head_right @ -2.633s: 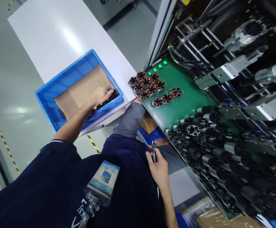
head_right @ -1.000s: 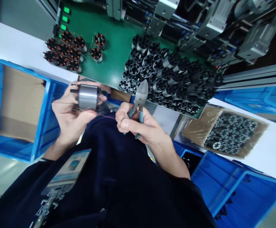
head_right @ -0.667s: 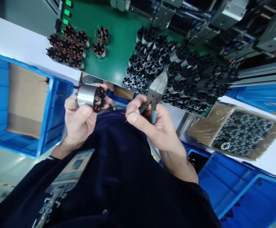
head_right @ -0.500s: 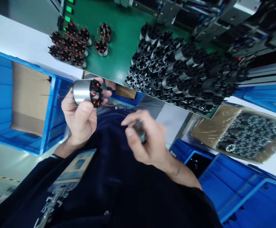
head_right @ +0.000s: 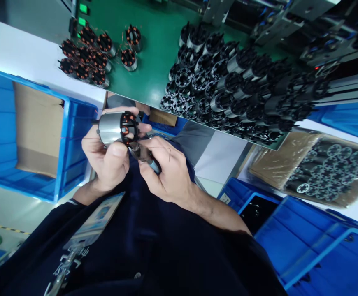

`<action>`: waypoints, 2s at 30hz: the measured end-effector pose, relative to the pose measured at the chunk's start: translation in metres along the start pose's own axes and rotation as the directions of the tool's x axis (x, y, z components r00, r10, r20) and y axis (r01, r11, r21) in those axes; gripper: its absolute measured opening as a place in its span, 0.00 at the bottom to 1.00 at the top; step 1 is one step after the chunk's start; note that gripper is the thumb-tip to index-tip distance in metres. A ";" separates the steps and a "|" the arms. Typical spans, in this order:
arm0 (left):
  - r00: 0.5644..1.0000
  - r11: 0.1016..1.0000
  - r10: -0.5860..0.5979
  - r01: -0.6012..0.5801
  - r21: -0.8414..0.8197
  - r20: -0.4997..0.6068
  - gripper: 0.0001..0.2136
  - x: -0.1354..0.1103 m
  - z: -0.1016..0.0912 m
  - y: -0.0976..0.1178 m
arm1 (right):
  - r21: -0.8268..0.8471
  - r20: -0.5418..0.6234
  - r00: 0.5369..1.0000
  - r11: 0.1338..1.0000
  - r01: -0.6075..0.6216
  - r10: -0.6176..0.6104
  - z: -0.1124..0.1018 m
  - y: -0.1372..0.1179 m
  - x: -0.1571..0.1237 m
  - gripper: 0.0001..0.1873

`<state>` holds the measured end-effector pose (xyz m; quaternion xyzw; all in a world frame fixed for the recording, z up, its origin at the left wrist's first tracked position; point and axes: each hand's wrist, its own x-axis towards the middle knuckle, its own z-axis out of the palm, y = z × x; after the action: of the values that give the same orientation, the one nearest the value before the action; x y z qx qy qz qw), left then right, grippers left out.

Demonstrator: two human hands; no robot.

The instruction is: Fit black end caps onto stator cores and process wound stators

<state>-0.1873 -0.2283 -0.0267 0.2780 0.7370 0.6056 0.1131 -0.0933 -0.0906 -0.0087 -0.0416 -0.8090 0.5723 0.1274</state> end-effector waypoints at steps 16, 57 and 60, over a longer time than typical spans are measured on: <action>0.848 0.913 -0.405 0.359 -0.191 -0.343 0.27 -0.028 -0.067 -0.099 | -0.268 0.075 0.804 0.789 -0.553 0.589 0.012 0.076 -0.013 0.16; 0.982 0.600 -0.038 -0.125 0.790 0.184 0.21 0.182 -0.061 -0.191 | -0.134 0.202 0.827 0.852 -0.506 0.524 -0.008 0.079 -0.040 0.30; 0.985 0.660 0.006 -0.135 0.739 0.174 0.27 0.161 -0.061 -0.171 | -0.027 0.091 0.854 0.858 -0.513 0.513 -0.012 0.074 -0.047 0.26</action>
<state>-0.3963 -0.2098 -0.1485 0.3749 0.8978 0.2298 0.0230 -0.0506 -0.0638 -0.0819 -0.2283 -0.7742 0.5863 -0.0682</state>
